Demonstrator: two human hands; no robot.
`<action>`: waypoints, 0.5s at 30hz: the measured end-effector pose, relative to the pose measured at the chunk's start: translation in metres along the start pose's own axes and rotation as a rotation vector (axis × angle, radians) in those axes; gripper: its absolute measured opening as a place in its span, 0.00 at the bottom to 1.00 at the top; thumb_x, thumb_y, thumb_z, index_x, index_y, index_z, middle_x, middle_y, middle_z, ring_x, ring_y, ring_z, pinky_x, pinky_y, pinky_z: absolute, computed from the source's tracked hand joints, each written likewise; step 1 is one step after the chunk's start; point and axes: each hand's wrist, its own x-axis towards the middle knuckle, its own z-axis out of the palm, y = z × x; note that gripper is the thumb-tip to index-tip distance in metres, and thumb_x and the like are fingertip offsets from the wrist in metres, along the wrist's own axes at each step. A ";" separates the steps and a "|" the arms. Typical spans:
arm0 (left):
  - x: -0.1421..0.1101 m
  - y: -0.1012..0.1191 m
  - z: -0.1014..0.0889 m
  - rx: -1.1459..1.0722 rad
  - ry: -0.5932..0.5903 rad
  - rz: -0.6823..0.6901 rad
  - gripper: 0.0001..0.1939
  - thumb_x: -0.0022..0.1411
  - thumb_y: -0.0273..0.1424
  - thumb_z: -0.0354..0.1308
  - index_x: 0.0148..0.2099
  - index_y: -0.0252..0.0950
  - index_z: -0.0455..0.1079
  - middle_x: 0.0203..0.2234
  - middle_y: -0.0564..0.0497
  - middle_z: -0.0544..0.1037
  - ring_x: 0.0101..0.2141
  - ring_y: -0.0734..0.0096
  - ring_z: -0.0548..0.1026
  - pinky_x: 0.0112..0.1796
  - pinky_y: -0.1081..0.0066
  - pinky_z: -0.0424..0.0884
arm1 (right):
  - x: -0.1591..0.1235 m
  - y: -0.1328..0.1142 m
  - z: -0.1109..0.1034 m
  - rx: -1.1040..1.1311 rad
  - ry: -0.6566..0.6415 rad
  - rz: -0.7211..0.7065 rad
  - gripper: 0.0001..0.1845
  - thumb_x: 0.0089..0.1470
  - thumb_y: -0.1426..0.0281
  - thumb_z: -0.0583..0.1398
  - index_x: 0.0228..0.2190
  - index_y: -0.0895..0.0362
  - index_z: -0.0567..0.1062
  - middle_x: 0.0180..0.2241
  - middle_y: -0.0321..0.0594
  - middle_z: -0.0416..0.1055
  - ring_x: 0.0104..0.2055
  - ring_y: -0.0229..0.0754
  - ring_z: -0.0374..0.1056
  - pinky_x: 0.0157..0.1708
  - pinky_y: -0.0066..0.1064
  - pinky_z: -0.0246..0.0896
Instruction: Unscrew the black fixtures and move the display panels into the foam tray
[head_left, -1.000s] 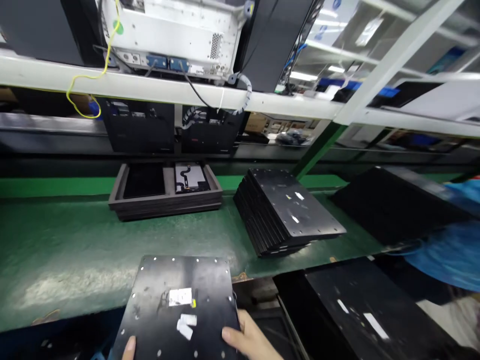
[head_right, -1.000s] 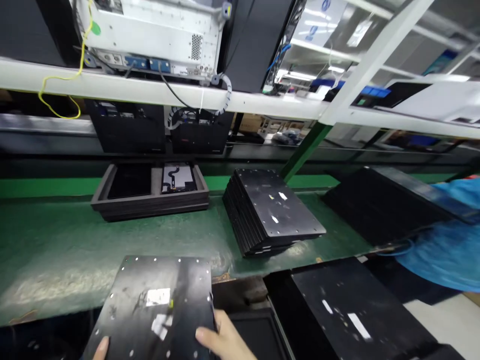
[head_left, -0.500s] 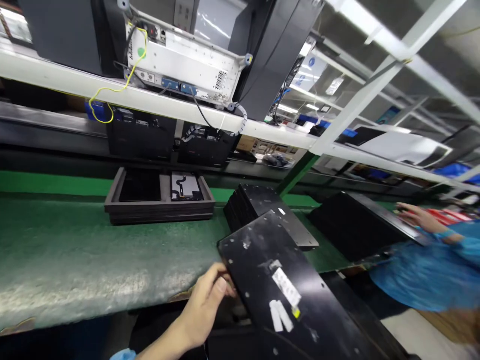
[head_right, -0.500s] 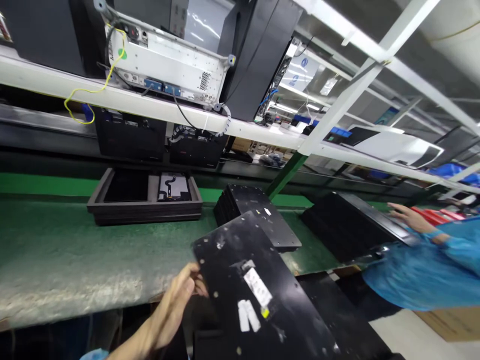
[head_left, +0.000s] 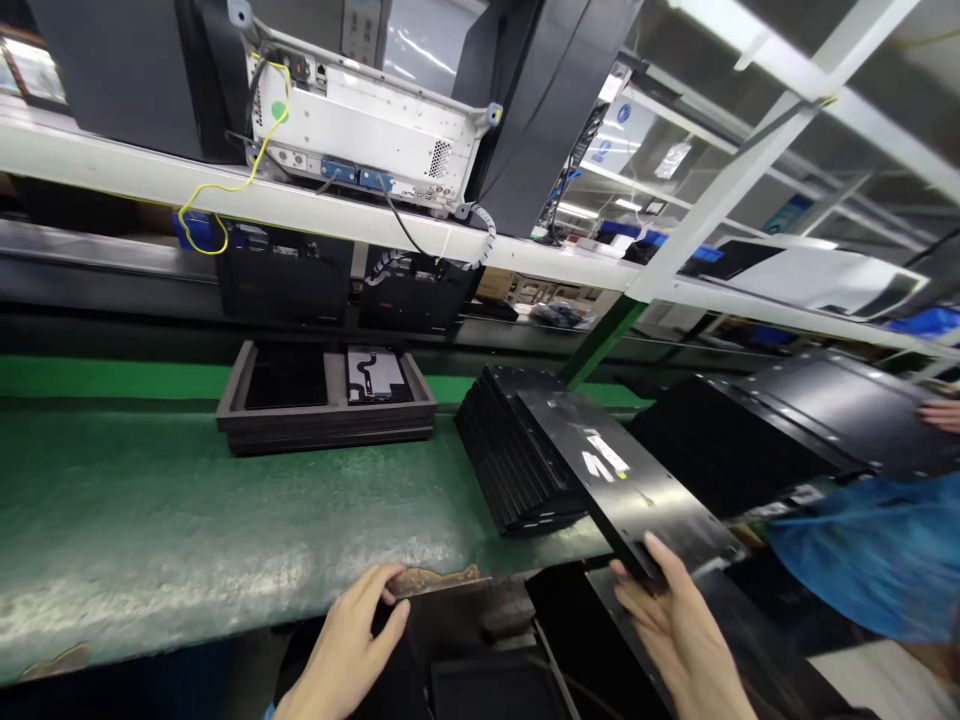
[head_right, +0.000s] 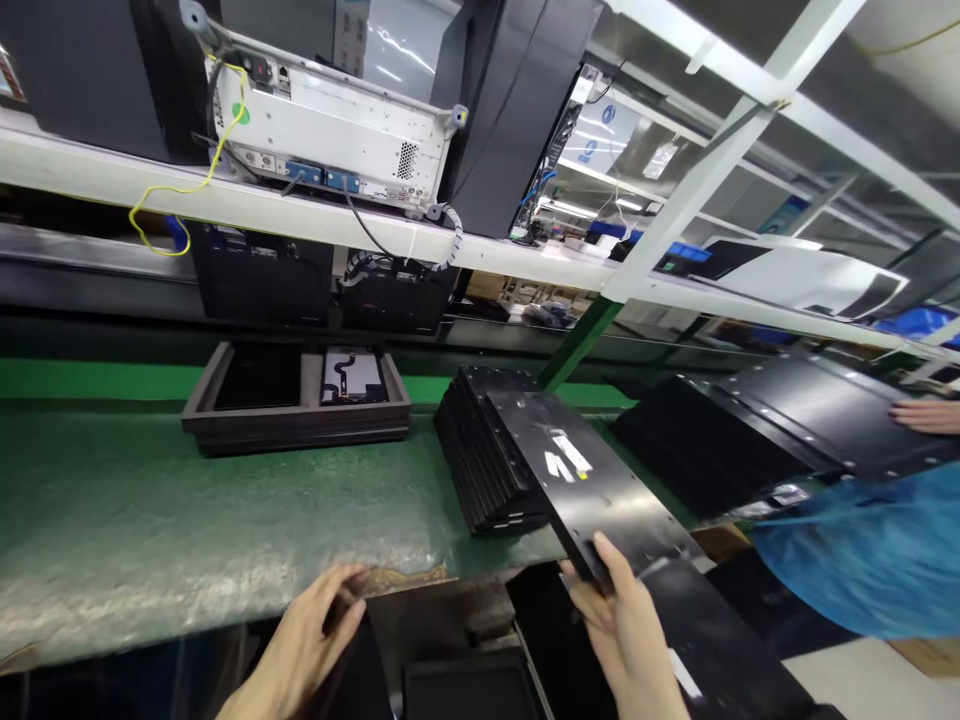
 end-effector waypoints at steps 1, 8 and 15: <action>-0.001 -0.004 -0.001 0.016 0.005 0.011 0.19 0.79 0.44 0.57 0.66 0.47 0.73 0.49 0.46 0.83 0.49 0.60 0.84 0.54 0.61 0.83 | 0.011 -0.003 0.006 0.009 -0.024 0.039 0.33 0.55 0.39 0.69 0.22 0.54 0.70 0.19 0.40 0.73 0.11 0.29 0.45 0.10 0.28 0.44; -0.006 -0.016 0.008 0.128 0.084 0.122 0.18 0.79 0.40 0.58 0.66 0.49 0.71 0.49 0.48 0.83 0.48 0.61 0.84 0.54 0.61 0.84 | 0.052 -0.018 0.040 -0.023 -0.169 0.120 0.38 0.56 0.36 0.69 0.19 0.50 0.59 0.12 0.25 0.47 0.15 0.29 0.40 0.14 0.26 0.34; -0.008 -0.020 0.016 0.267 0.112 0.212 0.16 0.79 0.37 0.58 0.64 0.47 0.72 0.50 0.47 0.83 0.45 0.61 0.84 0.49 0.61 0.86 | 0.062 -0.017 0.039 0.035 -0.237 0.198 0.38 0.56 0.39 0.70 0.20 0.49 0.58 0.13 0.22 0.43 0.17 0.28 0.35 0.16 0.26 0.34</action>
